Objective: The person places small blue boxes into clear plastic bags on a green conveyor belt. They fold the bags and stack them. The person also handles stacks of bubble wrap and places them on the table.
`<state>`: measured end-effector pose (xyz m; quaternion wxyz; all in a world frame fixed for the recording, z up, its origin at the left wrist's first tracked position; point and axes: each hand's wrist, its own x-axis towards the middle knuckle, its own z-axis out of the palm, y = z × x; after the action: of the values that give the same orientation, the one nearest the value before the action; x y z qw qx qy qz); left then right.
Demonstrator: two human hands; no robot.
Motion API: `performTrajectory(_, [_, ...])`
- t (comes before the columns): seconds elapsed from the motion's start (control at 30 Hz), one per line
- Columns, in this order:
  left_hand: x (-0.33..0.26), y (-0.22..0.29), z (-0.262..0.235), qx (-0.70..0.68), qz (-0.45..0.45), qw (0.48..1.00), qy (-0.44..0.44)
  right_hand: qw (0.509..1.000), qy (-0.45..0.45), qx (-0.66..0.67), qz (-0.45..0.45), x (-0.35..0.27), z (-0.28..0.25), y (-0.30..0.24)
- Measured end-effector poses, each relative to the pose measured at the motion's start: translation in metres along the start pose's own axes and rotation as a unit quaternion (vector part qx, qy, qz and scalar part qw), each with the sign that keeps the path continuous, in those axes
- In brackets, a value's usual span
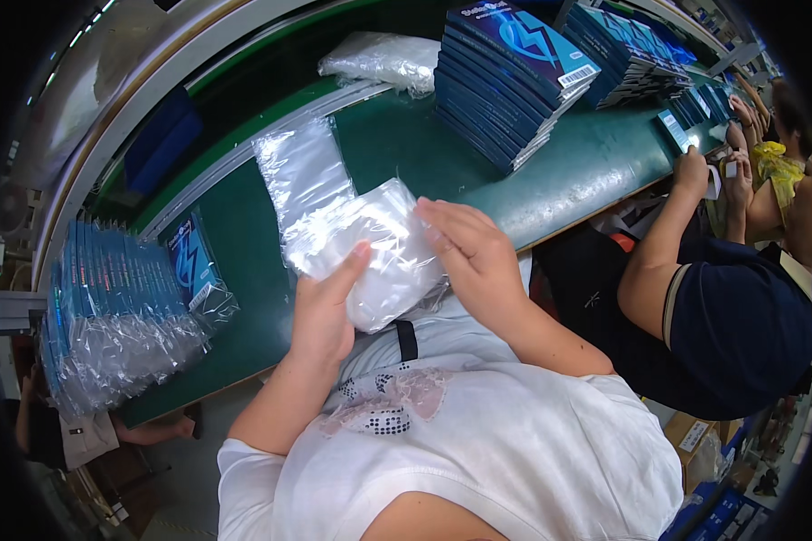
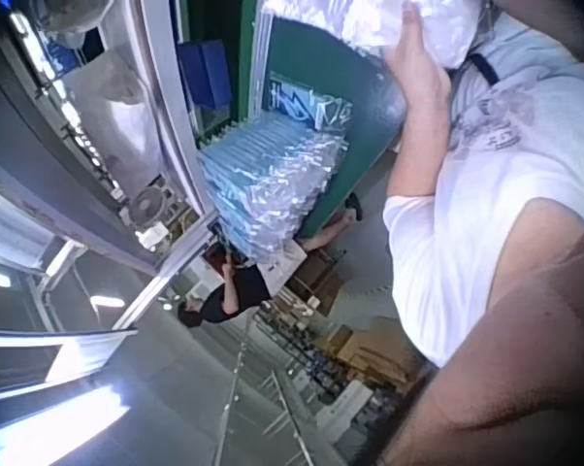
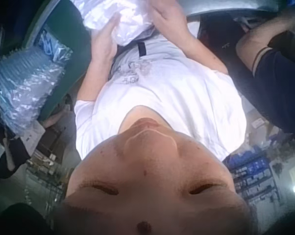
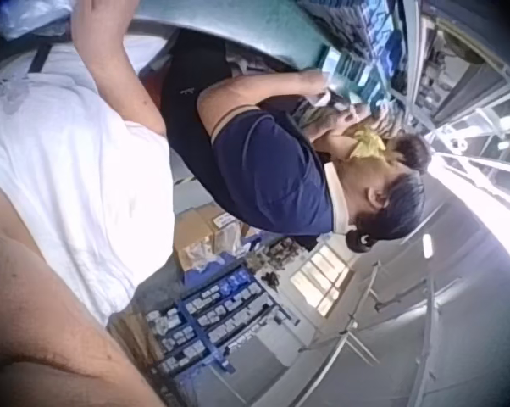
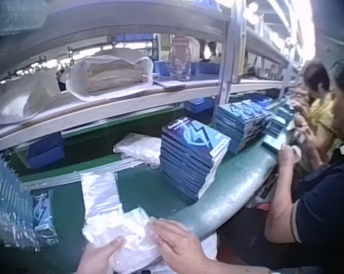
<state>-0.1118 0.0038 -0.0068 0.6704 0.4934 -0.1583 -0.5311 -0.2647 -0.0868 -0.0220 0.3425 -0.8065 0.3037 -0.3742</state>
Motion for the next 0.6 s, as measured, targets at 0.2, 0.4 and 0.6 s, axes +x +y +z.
performTrajectory(0.2, [0.009,0.009,0.016,-0.049,-0.069,0.992,-0.094,0.995,-0.056,-0.086,-0.019,-0.004,-0.002,-0.008])
performTrajectory(0.4, [0.007,0.032,0.041,-0.111,-0.118,0.968,-0.192,0.991,-0.114,-0.075,-0.013,0.005,-0.023,-0.027])
performTrajectory(0.6, [0.013,0.039,0.059,0.015,-0.113,0.961,-0.253,0.997,-0.080,-0.004,0.008,0.005,-0.028,-0.018])
